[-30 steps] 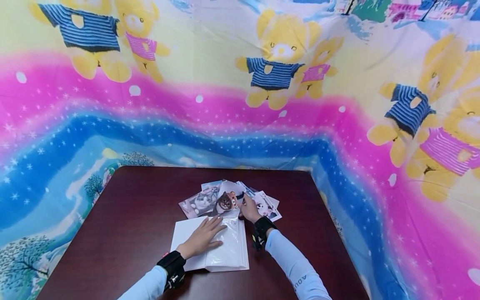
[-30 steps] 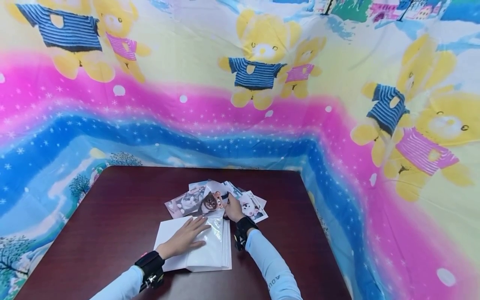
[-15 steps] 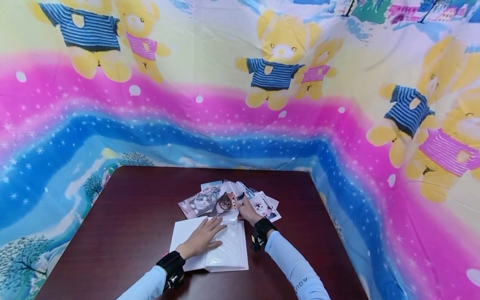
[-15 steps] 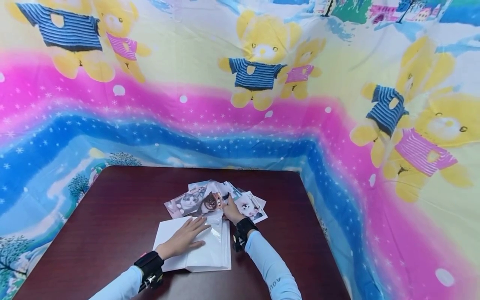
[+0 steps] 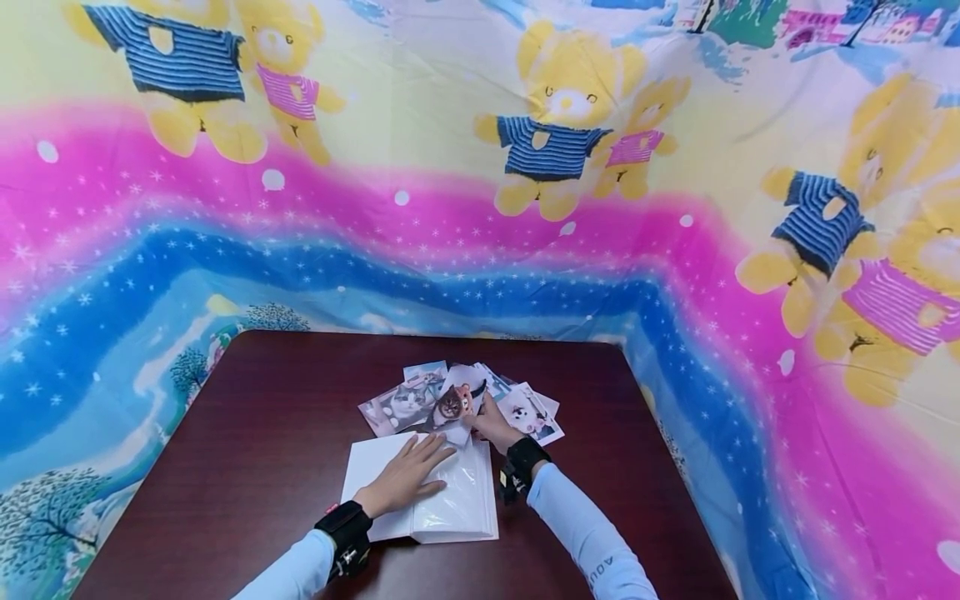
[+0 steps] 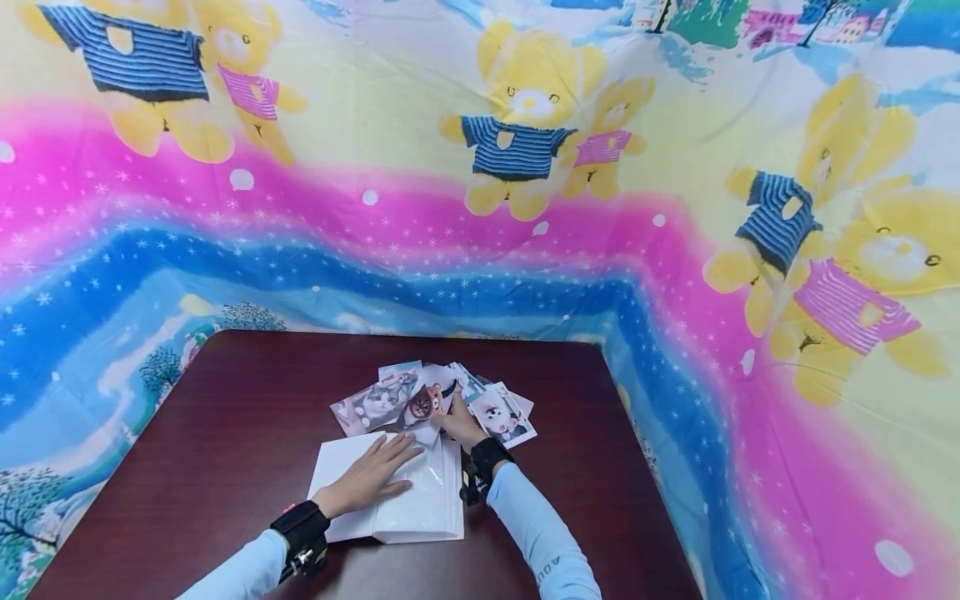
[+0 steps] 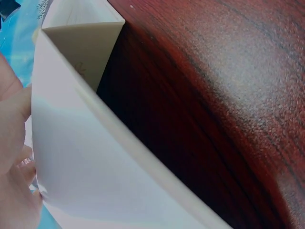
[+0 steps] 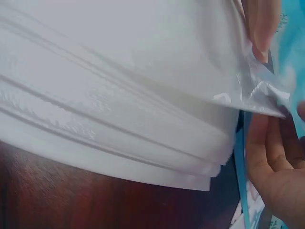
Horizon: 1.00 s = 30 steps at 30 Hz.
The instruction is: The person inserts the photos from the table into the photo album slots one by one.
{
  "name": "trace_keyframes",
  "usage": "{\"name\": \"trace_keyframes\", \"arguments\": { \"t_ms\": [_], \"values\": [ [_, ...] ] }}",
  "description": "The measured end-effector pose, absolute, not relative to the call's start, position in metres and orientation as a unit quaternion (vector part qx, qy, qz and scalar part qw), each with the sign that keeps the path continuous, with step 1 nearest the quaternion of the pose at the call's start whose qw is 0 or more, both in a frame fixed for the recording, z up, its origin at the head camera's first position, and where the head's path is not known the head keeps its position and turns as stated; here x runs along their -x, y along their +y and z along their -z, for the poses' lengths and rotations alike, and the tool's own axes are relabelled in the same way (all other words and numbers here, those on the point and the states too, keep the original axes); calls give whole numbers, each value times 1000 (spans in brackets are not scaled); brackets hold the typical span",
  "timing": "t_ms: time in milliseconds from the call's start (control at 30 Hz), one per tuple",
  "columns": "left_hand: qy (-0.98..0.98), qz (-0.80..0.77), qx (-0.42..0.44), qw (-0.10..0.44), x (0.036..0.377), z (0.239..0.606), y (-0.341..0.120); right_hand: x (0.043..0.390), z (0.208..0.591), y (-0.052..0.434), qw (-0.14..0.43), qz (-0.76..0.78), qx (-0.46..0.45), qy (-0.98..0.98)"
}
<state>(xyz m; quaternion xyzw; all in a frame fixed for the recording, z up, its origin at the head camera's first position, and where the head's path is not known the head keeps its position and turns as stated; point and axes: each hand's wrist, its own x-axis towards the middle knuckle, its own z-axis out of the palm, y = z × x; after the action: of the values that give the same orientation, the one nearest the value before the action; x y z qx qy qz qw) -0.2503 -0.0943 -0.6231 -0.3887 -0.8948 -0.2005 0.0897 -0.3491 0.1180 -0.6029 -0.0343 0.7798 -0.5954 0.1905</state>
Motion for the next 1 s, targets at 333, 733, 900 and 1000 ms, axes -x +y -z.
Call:
{"name": "trace_keyframes", "arguments": {
  "t_ms": [333,733,900,1000],
  "values": [
    [-886,199,400,119,253,630,-96,343,603,120,175,597,73,780],
    [-888,204,392,125,254,634,-97,341,605,120,194,616,58,762],
    [-894,200,383,117,254,637,-96,339,602,119,162,606,87,774],
    [-900,199,373,103,253,634,-95,339,597,118,156,592,94,785]
  ]
}}
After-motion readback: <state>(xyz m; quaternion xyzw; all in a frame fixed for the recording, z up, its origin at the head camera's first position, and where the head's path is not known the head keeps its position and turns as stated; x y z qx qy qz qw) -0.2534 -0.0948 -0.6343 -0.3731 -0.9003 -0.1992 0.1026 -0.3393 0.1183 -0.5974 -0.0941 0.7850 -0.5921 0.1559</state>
